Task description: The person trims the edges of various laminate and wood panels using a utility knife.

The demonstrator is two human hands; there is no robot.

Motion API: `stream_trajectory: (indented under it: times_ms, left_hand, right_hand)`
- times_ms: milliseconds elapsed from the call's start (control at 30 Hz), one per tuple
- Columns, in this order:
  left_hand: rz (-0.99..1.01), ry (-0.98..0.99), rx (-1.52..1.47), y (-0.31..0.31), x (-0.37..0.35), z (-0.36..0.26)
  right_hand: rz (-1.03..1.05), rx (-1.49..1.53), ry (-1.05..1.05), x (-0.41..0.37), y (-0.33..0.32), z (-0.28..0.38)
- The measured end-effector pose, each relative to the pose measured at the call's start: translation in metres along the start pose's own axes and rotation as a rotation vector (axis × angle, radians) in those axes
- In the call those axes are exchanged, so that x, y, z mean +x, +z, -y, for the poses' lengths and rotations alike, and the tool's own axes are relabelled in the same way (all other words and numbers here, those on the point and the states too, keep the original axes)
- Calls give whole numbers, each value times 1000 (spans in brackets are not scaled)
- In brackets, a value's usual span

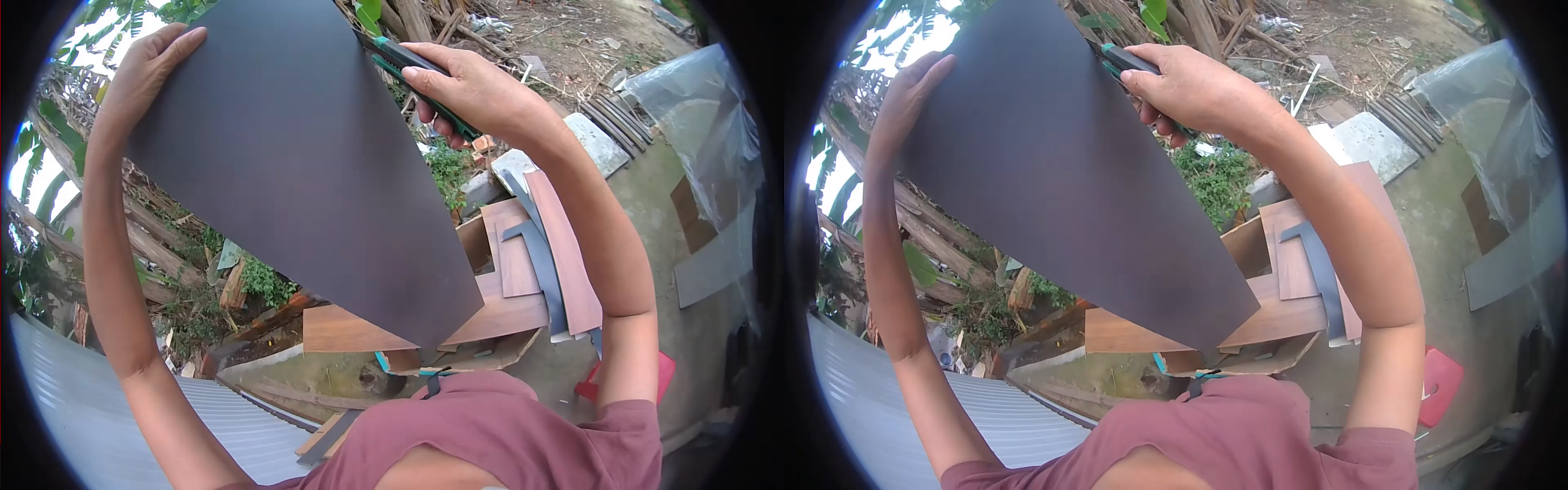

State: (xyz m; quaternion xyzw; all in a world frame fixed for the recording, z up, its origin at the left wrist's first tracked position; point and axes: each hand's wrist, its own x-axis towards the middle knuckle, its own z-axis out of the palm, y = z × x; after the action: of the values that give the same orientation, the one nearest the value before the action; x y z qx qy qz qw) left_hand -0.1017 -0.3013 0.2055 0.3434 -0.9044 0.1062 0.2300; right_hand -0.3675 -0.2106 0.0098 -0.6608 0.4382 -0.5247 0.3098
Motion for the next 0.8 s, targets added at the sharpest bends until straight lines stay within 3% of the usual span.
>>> stream_trajectory:
  times_ms: [33, 100, 167, 200, 233, 300, 367, 433, 500, 567, 633, 700, 800]
  left_hand:
    - [31, -27, -92, 0, 0, 4]
    - [82, -185, -11, -4, -4, 1]
    - [55, -223, 39, -8, -5, 10]
    - [50, -192, 86, -16, -3, 28]
    - [-46, -57, 262, -20, -3, 43]
    - [-1, 266, 407, -30, -4, 100]
    - [-50, -206, 281, 7, -24, -46]
    - [-79, -76, 279, 8, -22, -33]
    - [-116, -161, 313, 10, -28, -38]
    - [-46, -81, 344, 7, -26, -33]
    - [-13, -150, 441, 14, -27, -43]
    - [-152, -205, 468, 22, -28, -44]
    - [-124, -246, 507, 14, -40, -28]
  right_hand:
    - [36, -9, 34, -7, 3, -10]
    - [59, 0, 81, -26, 11, -34]
    - [110, 19, 195, -48, 20, -53]
    - [135, 50, 232, -56, 26, -73]
    - [122, 35, 293, -67, 34, -86]
    - [131, 99, 400, -91, 45, -112]
    - [117, 102, 477, -113, 58, -142]
    - [127, -42, 527, -134, 71, -167]
    - [140, -33, 611, -156, 87, -204]
    - [141, -40, 616, -180, 103, -238]
    - [155, -95, 735, -204, 120, -275]
    - [159, -106, 758, -237, 143, -320]
    - [133, -105, 791, -291, 180, -389]
